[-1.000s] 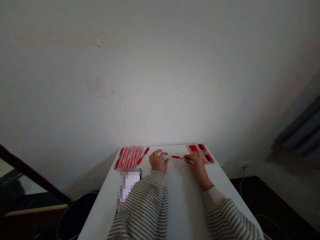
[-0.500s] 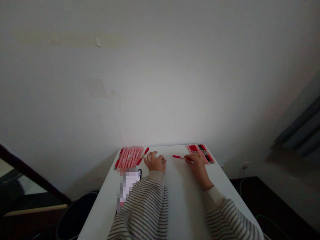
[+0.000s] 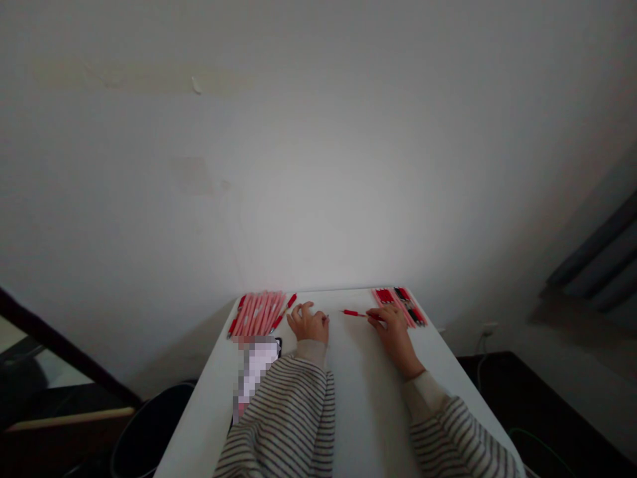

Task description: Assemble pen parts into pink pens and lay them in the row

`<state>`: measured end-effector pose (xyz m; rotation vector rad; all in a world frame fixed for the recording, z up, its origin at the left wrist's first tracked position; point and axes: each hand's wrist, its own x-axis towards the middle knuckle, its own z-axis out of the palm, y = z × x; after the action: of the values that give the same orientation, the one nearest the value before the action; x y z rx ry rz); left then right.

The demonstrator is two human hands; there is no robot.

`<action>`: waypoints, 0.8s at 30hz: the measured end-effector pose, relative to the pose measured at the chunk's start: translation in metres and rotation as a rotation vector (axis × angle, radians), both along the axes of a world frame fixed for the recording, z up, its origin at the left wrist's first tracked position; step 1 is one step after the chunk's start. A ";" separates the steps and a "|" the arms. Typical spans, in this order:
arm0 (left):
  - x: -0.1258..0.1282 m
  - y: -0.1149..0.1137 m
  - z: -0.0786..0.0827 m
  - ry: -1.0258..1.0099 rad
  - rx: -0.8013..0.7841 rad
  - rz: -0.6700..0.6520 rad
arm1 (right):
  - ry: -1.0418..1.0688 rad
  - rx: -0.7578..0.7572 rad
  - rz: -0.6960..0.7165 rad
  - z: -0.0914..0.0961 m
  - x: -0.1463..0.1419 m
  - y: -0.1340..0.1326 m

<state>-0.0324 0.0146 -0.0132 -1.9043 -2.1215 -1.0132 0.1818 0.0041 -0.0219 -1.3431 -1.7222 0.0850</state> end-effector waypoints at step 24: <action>0.005 0.004 -0.002 -0.164 0.067 -0.096 | 0.025 0.002 0.006 0.005 -0.003 -0.003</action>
<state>-0.0270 0.0185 -0.0151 -1.9705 -2.0662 -1.2838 0.1790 0.0011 -0.0171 -1.3304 -1.7051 0.1029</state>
